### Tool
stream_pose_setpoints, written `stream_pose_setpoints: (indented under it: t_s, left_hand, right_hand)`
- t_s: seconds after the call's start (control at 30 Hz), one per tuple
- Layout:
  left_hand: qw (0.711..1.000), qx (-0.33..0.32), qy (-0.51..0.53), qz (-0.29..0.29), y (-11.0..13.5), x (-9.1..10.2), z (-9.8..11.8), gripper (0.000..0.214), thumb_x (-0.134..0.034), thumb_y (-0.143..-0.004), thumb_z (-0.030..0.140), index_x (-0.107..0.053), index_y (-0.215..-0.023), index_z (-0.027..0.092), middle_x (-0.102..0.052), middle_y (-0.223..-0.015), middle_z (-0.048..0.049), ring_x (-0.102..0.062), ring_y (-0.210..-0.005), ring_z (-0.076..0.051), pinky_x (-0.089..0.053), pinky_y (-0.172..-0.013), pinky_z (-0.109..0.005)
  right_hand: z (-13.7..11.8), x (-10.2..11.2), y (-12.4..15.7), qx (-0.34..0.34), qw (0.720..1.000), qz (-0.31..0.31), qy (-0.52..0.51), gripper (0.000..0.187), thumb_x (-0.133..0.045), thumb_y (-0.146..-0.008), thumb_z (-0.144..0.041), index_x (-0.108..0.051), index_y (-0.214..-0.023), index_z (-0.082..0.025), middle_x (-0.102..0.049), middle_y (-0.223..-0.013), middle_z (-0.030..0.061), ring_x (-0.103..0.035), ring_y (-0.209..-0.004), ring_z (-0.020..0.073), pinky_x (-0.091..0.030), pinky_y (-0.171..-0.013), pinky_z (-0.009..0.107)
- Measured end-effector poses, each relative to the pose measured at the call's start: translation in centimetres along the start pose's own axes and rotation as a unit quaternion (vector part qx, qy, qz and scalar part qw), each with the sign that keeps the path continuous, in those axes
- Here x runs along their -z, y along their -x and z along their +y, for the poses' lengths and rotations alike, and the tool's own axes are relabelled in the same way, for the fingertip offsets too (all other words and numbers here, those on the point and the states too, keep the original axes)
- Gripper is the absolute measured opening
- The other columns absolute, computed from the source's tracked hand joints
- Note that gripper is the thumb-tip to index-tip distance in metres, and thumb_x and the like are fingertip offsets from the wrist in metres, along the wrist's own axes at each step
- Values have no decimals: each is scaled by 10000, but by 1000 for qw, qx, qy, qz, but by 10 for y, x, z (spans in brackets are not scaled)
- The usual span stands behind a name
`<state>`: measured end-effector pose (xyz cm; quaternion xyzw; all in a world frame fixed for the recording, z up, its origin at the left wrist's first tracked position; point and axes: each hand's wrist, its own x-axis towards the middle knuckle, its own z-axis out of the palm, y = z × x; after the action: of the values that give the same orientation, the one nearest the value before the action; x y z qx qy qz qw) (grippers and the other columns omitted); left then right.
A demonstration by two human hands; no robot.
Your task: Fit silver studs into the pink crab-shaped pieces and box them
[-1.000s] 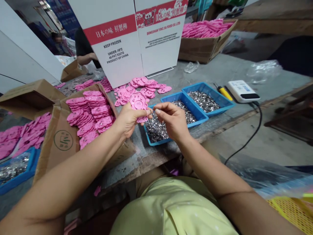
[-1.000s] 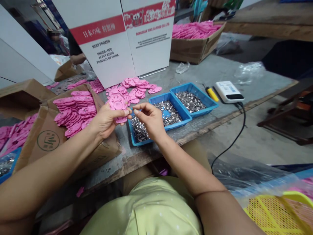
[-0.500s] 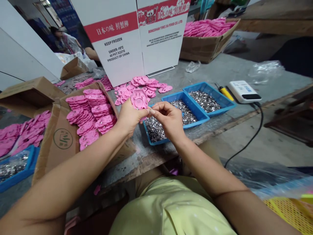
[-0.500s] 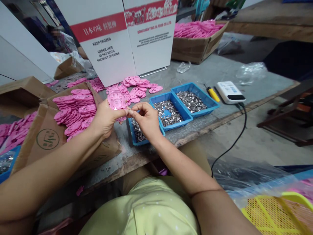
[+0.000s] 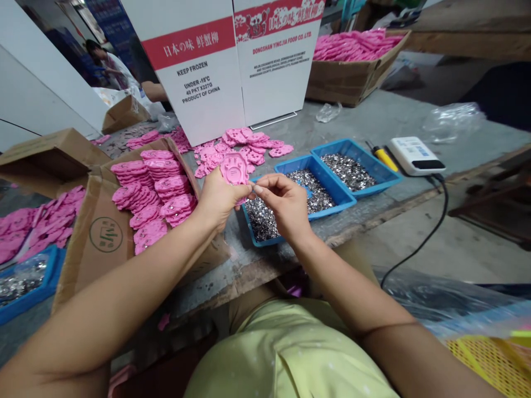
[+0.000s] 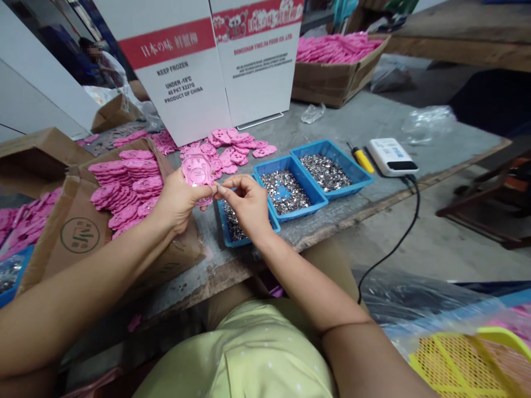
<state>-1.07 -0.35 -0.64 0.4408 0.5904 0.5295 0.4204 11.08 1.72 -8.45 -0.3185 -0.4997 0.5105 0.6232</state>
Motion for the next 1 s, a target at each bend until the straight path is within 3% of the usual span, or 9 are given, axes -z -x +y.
stream_pose_setpoints:
  t_s: [0.13,0.27,0.37,0.5,0.63,0.73,1.0]
  left_hand:
    - [1000,-9,-23,14,-1,1,-2,390,-842,-543,74,-558,-783,191,-579,-650,48,-503,-536,-96,-347,-427,-206]
    - [1000,-7,0,-8,0,1,-1,425,-868,-545,84,-553,-807,192,-565,-661,49,-494,-538,-87,-348,-449,-207]
    - [994,30,66,-78,3,0,3,482,-849,-558,96,-559,-932,190,-615,-749,27,-582,-571,-117,-408,-466,-224]
    - [974,73,111,-181,7,0,8,542,-726,-567,55,-519,-1052,182,-670,-842,-13,-690,-633,-177,-486,-495,-255]
    - [972,52,96,-210,7,-1,6,641,-704,-595,3,-492,-1174,180,-684,-889,-22,-709,-634,-178,-484,-490,-240]
    - [974,30,69,-215,5,-1,2,566,-704,-656,16,-509,-1166,166,-686,-890,-37,-710,-638,-171,-469,-485,-226]
    - [975,-1,34,-221,4,-2,1,494,-694,-669,26,-545,-1122,156,-659,-868,-15,-704,-610,-160,-450,-439,-218]
  right_hand:
    - [0,-3,-2,15,1000,6,6,249,-864,-759,-402,-694,-734,-222,-684,-863,20,-649,-828,169,-554,-774,335]
    - [1,-4,-3,4,1000,-14,-9,307,-839,-794,-460,-657,-738,-218,-640,-897,19,-617,-783,149,-566,-731,324]
    - [-1,1,-7,2,999,-34,-18,292,-783,-838,-469,-636,-764,-228,-627,-964,32,-603,-802,152,-565,-700,321]
    - [-11,18,-17,76,994,-49,66,198,-725,-879,-366,-633,-760,-237,-647,-1075,63,-626,-1066,207,-554,-958,391]
    - [-30,36,-29,122,966,-134,182,165,-701,-896,-328,-632,-780,-232,-652,-1269,83,-585,-1260,266,-471,-1132,502]
    - [-42,46,-35,158,938,-183,249,143,-714,-893,-321,-646,-804,-233,-644,-1365,84,-537,-1358,302,-384,-1217,565]
    - [-48,50,-44,190,889,-249,335,215,-702,-951,-406,-658,-835,-231,-596,-1507,93,-500,-1397,336,-369,-1218,633]
